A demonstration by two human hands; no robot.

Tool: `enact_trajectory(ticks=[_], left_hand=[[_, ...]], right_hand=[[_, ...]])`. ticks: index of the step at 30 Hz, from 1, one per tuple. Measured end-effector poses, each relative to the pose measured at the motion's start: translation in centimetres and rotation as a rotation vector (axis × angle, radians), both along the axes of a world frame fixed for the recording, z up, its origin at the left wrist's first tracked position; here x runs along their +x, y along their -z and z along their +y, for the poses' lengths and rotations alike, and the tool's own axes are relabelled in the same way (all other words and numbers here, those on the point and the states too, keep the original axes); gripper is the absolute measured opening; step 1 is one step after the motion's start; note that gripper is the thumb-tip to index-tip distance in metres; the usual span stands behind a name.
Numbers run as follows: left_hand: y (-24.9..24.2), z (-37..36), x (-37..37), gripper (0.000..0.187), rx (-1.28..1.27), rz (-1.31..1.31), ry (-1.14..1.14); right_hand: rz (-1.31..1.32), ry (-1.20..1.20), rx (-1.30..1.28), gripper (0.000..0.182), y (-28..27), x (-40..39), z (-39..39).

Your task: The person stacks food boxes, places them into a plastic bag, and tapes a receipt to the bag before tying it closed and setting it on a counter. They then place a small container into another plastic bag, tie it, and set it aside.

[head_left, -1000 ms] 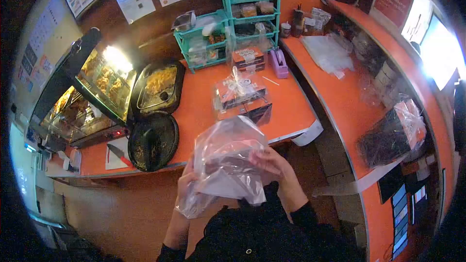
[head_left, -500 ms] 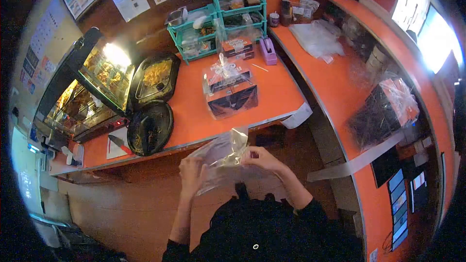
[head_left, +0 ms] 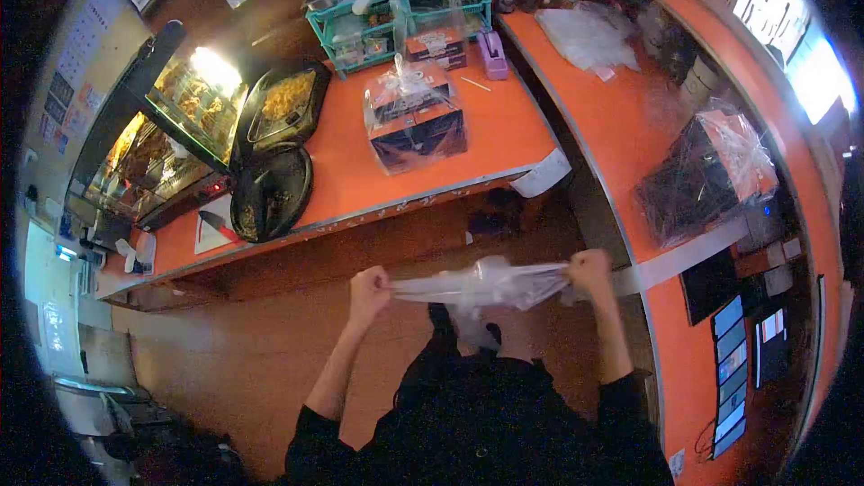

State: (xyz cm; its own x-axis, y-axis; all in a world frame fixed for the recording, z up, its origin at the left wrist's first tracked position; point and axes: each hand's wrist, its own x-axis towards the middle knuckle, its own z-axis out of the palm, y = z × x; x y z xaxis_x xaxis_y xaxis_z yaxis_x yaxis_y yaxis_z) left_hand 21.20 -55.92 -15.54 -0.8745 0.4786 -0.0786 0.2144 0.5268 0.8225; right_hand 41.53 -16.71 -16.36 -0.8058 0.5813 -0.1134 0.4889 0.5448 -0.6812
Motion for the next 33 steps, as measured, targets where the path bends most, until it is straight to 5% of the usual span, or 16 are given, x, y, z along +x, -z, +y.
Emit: enact_trajectory(ticks=[1,2,4,5,6,8,10,14,18,22,24,26,27,29,31,33], left_hand=[[-0.6,-1.7,0.1,0.007,-0.052,0.072,0.002],[-0.7,-2.5,0.5,0.015,-0.095,0.150,0.003],[2.9,-1.9,1.7,0.024,-0.050,0.230,-0.005],[5.2,-1.4,2.1,0.032,-0.011,0.313,-0.009],[6.8,-0.7,2.0,0.042,0.348,-0.298,0.121],[2.3,3.7,6.8,0.036,0.476,-1.007,-0.149],[5.0,6.4,9.0,0.023,0.090,-0.342,0.331],[5.2,5.1,9.7,0.009,0.355,0.098,-0.161],[6.0,-4.7,6.9,0.012,0.195,-0.383,-0.200],[5.9,-1.7,9.6,0.052,-0.307,0.391,-0.075],[-0.9,2.6,10.6,0.082,-0.198,0.627,0.096],[-3.6,6.8,9.1,0.082,0.007,0.926,0.291],[-3.1,8.2,7.8,0.082,0.011,0.921,0.294],[-1.5,11.6,5.8,0.057,0.553,0.381,0.122],[-2.1,10.0,3.1,0.042,0.014,0.580,0.104],[-4.2,7.1,2.2,0.033,-0.223,0.749,0.027]], right_hand=[[-0.029,0.087,0.273,0.017,1.3,2.6,3.6],[-0.025,0.085,0.276,0.017,0.9,2.3,3.0],[0.285,0.358,0.526,0.013,0.5,1.9,1.0],[0.404,0.379,0.382,0.016,2.2,1.5,0.6],[0.528,0.400,0.234,0.021,4.4,0.5,0.0],[0.232,0.419,-0.723,0.020,7.3,-1.2,-3.0],[0.303,0.096,-0.399,0.017,14.6,-3.5,-8.8],[0.133,0.248,-0.097,0.018,5.1,-3.9,-4.9],[0.240,0.298,0.123,0.020,3.7,-3.3,-2.0],[0.371,0.242,0.024,0.023,-1.2,-6.4,-5.9],[0.381,-0.009,-0.075,0.032,-4.2,-8.2,-8.5],[0.548,-0.381,-0.139,0.031,-9.0,-8.7,-12.5],[0.543,-0.376,-0.137,0.031,-10.3,-8.8,-13.6],[0.502,-0.507,0.138,0.039,-11.9,-8.3,-13.5],[0.318,-0.261,0.505,0.053,-11.2,-7.5,-9.7],[0.220,0.049,0.695,0.057,-9.4,-6.0,-2.6]])
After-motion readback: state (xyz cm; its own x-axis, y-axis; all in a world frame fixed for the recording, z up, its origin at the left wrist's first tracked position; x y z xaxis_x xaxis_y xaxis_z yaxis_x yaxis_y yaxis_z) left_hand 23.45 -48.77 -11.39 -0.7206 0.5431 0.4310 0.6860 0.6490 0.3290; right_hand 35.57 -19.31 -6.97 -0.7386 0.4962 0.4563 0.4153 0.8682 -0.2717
